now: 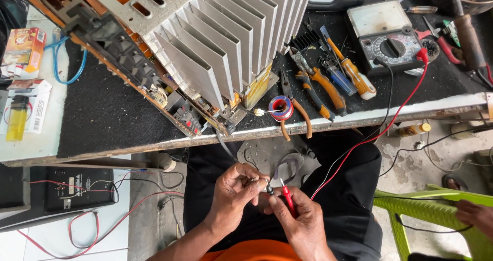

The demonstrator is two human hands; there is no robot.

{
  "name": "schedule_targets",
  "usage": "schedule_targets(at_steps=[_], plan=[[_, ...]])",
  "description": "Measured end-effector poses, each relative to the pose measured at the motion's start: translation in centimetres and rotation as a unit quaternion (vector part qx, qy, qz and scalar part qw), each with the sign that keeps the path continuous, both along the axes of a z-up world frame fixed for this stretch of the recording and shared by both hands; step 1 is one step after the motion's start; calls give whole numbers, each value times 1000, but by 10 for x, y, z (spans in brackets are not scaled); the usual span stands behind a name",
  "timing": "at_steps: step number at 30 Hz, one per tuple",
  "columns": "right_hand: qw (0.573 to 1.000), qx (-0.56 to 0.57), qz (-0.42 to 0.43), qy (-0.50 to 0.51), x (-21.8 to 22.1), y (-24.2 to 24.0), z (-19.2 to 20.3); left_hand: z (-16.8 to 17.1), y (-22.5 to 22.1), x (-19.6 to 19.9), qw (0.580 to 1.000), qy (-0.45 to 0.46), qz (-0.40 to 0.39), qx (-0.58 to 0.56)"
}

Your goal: Disconnecting internal multi-pin wiring connectors from a circuit board inside an audio amplifier using hands and a small prying tool.

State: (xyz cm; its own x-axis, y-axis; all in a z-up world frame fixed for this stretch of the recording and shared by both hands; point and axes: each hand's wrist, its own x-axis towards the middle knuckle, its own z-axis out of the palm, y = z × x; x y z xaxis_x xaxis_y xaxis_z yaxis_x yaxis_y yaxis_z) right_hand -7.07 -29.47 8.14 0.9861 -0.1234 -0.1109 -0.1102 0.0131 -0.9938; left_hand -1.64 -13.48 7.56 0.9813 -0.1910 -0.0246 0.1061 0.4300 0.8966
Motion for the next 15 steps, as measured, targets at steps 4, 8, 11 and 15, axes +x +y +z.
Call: schedule_targets(at_steps=[4, 8, 11, 15], plan=[[998, -50, -2, -33, 1, 4, -5, 1, 0, 0, 998, 61, 18, -9], [976, -210, -44, 34, 0, 1, 8, 1, 8, 2, 998, 58, 12, -5], [977, -202, -55, 32, 9, -5, 36, 11, 11, 7, 998, 62, 23, 17], [964, -254, -30, -79, 25, -11, 58, 4, 14, 10, 997, 63, 30, 25]])
